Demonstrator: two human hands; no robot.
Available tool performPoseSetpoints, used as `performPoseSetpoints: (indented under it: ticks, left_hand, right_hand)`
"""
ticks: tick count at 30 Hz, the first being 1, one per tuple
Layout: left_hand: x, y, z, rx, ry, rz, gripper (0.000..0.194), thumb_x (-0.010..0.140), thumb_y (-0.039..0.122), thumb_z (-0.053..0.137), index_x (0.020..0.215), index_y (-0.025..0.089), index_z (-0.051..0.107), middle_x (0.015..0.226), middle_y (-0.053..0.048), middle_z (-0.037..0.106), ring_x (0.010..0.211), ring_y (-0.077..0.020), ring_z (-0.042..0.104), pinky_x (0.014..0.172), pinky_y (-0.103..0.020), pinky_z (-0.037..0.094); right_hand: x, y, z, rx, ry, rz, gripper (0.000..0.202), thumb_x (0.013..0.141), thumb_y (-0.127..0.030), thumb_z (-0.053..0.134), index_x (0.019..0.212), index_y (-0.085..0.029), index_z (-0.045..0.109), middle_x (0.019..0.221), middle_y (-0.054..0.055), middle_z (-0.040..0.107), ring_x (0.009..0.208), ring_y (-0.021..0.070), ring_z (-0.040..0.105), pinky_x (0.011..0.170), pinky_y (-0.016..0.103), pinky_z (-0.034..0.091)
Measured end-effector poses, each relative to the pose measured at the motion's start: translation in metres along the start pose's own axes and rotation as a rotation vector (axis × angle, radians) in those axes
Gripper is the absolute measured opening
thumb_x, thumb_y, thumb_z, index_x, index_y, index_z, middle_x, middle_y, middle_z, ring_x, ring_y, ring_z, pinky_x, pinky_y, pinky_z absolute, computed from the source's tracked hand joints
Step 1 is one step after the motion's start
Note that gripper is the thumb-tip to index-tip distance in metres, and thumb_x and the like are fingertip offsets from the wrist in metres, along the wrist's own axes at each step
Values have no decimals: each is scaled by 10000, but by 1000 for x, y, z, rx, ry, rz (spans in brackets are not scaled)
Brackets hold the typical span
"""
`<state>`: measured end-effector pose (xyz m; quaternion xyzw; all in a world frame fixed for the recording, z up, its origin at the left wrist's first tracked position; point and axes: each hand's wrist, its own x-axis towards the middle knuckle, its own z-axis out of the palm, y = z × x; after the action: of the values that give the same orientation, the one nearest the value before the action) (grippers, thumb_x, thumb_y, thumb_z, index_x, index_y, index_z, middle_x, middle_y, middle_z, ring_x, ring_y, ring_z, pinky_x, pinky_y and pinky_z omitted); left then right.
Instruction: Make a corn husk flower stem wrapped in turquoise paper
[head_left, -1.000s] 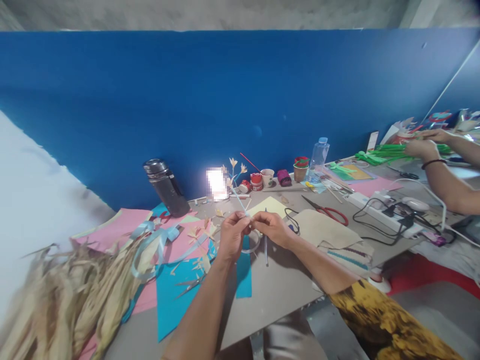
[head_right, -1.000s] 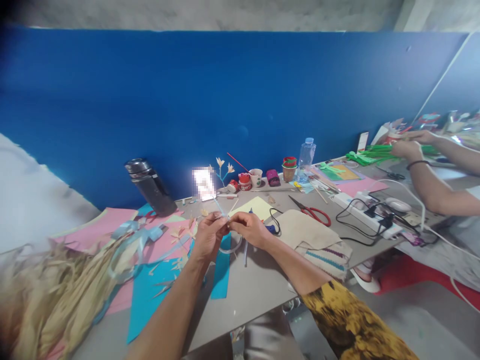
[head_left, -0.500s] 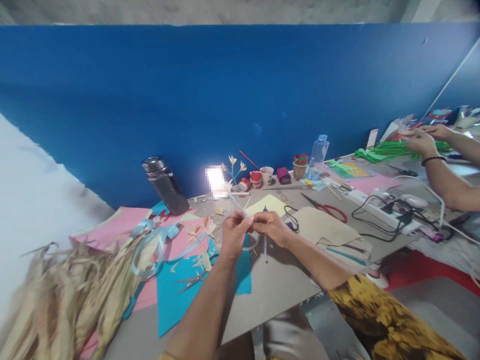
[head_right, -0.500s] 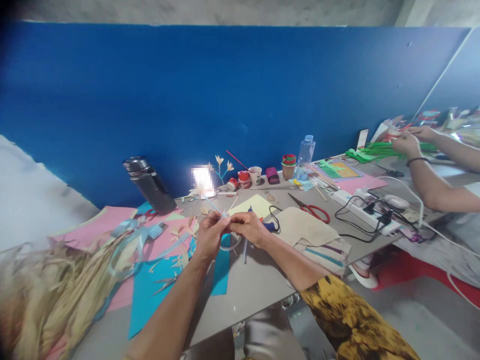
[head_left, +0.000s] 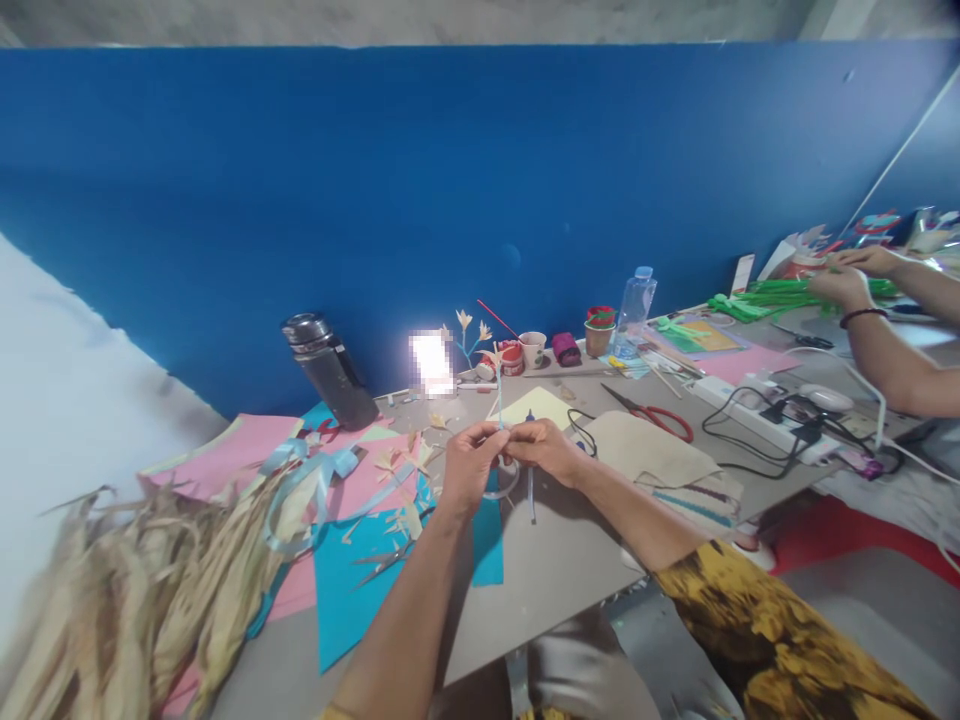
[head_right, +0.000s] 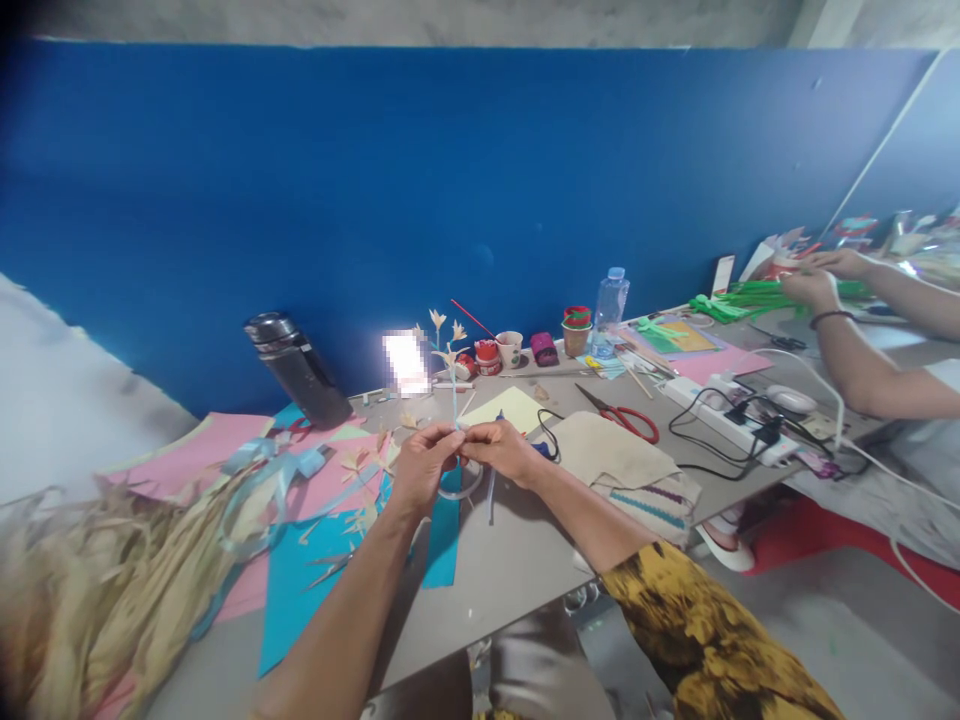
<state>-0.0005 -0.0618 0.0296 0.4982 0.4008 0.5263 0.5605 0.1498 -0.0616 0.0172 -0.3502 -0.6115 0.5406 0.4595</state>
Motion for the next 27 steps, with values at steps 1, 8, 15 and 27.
performPoseSetpoints:
  ticks: [1, 8, 15, 27]
  left_hand:
    - [0, -1, 0, -5, 14, 8, 250, 612, 352, 805, 654, 146, 670, 498, 20, 557, 457, -83, 470, 473, -209, 334]
    - [4, -6, -2, -16, 164, 45, 318, 528, 356, 846, 599, 147, 619, 511, 49, 519, 474, -61, 412, 483, -198, 312]
    - [0, -3, 0, 223, 193, 26, 260, 577, 318, 793, 579, 156, 591, 483, 57, 477, 467, -66, 380, 482, -212, 282]
    - [-8, 3, 8, 281, -77, -51, 347, 554, 357, 812, 517, 161, 528, 464, 62, 423, 466, -61, 325, 488, -225, 236]
  right_hand:
    - [0, 0, 1, -4, 3, 8, 345, 737, -474, 720, 658, -141, 673, 532, -27, 502, 500, 82, 327, 496, 250, 231]
    - [1, 0, 7, -15, 130, -2, 266, 671, -347, 759, 836, -159, 669, 626, -25, 590, 533, 99, 452, 496, 230, 340]
    - [-2, -9, -4, -40, 277, -116, 285, 782, -414, 664, 922, -167, 686, 663, -19, 546, 580, 107, 446, 523, 230, 360]
    - [1, -9, -6, -106, 280, -156, 289, 722, -426, 733, 674, -159, 635, 666, -14, 550, 629, 117, 458, 591, 253, 373]
